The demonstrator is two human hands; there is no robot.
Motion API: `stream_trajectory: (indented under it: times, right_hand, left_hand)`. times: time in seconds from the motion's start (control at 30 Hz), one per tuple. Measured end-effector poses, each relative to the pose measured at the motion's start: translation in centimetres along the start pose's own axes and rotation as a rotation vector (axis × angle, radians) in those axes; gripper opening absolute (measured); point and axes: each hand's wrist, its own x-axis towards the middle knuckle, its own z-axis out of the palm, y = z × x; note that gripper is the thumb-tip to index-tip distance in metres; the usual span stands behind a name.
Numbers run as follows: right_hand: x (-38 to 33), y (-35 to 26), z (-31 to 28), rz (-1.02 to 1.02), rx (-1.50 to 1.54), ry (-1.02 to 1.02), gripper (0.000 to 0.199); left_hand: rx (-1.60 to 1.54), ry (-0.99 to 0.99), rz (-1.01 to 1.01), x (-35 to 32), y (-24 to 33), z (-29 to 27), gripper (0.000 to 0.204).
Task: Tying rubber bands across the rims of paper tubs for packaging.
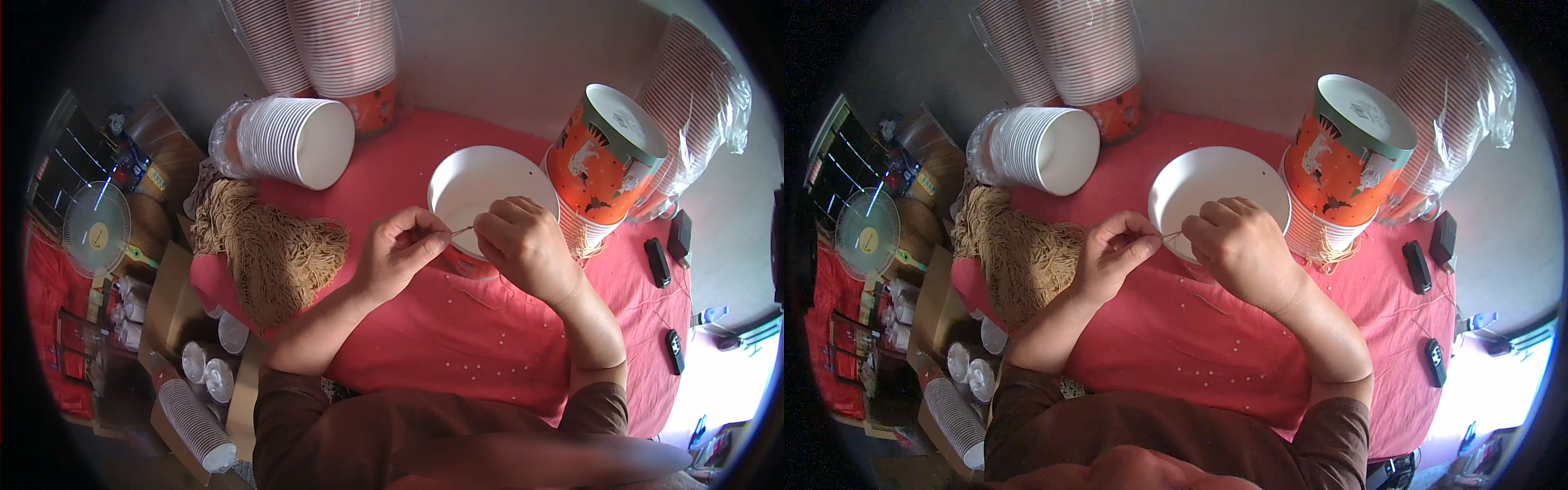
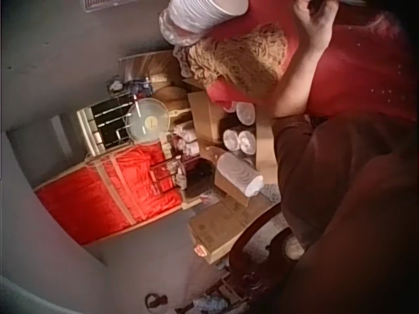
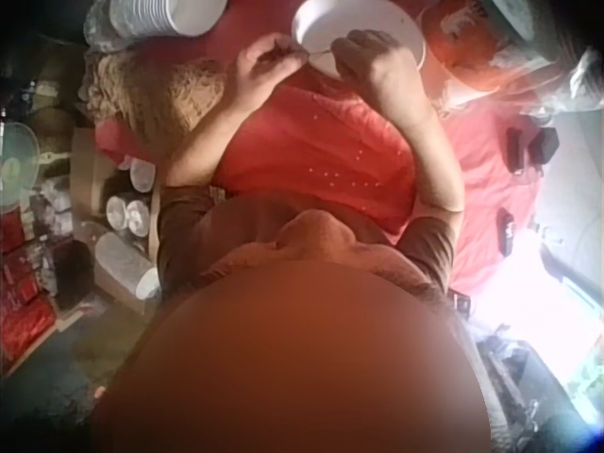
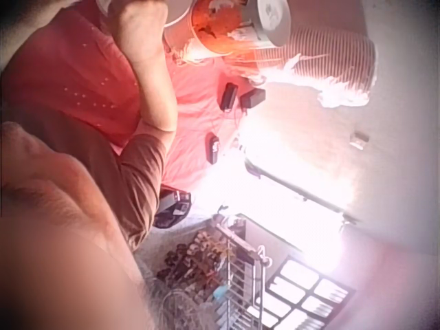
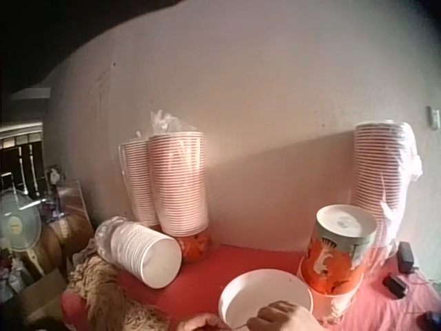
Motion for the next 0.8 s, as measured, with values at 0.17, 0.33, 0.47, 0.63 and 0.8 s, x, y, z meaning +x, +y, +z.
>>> stream_trajectory:
  times: [0.17,0.33,0.47,0.63,0.8]
  right_hand:
    - [0.0,0.2,-0.1,0.012,-0.024,-0.018,0.020]
    - [0.0,0.2,-0.2,-0.023,-0.047,0.004,0.018]
    - [0.2,-0.4,-0.6,-0.110,-0.072,0.035,0.014]
    - [0.2,-1.2,-0.6,-0.225,-0.093,-0.005,0.017]
    - [0.1,-1.3,-0.4,-0.249,-0.095,0.052,0.021]
  left_hand:
    - [0.011,-0.082,-0.009,-0.2,-0.2,-0.5,0.005]
    - [0.122,-0.104,0.096,0.1,0.1,-0.5,0.009]
    - [0.413,0.007,0.371,0.5,0.7,-0.3,0.012]
    - [0.506,-0.003,0.374,0.1,1.6,0.4,0.018]
    - [0.496,-0.036,0.396,0.0,1.3,0.4,0.020]
